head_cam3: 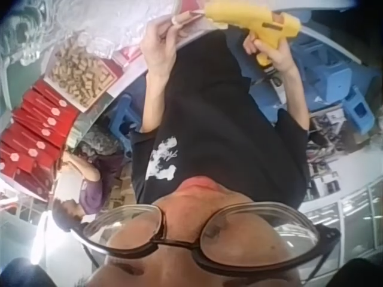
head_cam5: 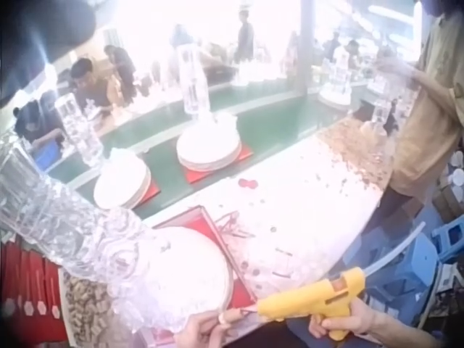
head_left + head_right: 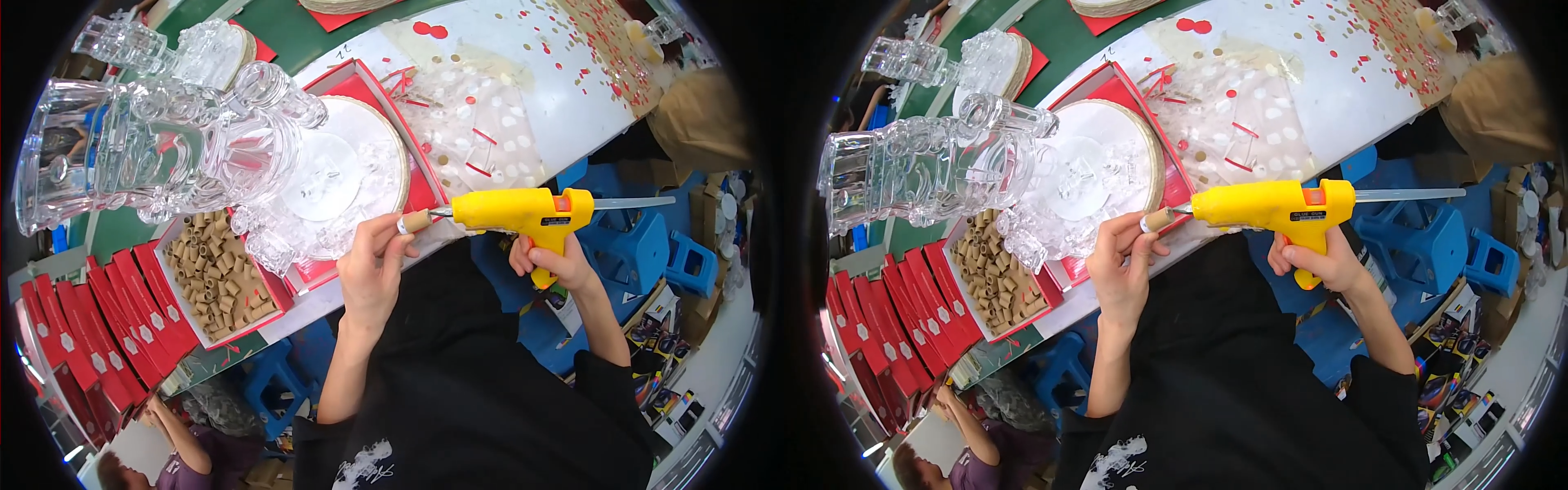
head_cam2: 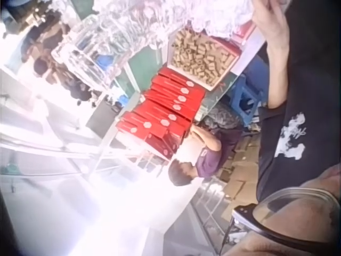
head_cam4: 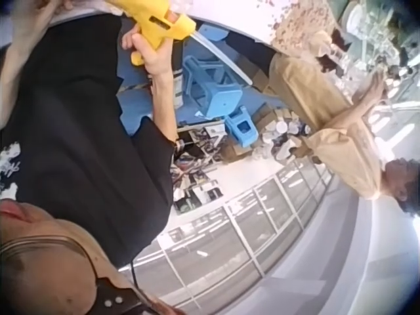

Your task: Assembling decorative lighting fixtures by glueing small paper components and placing them into packaging boxes on an industrial production line.

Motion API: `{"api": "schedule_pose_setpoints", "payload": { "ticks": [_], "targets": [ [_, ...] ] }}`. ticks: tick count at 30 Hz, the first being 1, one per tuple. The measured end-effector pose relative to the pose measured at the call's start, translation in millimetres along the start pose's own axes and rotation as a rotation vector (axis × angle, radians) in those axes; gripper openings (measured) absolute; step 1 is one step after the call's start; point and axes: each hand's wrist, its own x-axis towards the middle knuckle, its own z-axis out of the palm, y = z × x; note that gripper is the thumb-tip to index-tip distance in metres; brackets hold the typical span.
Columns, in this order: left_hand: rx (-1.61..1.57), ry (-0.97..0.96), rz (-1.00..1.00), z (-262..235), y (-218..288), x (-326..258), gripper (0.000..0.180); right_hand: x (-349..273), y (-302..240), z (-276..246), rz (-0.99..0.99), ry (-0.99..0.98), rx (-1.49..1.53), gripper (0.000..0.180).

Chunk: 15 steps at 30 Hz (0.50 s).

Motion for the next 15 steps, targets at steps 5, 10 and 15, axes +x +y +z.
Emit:
{"api": "schedule_pose_setpoints", "payload": {
  "ticks": [5, 10, 15],
  "targets": [
    [0.034, -0.008, -0.013, -1.0, 2.4, 0.4, 0.019, -5.7, 0.4, -2.1, 0.013, -0.009, 0.019, 0.025],
    [0.014, -0.008, -0.007, -0.7, 3.0, 1.4, 0.019, -6.4, -2.9, 2.5, -0.007, -0.008, 0.019, 0.024],
    [0.014, -0.003, -0.009, -0.1, 0.4, 0.6, 0.019, -4.1, -6.4, 9.4, -0.022, 0.008, -0.01, 0.024]
  ]
}}
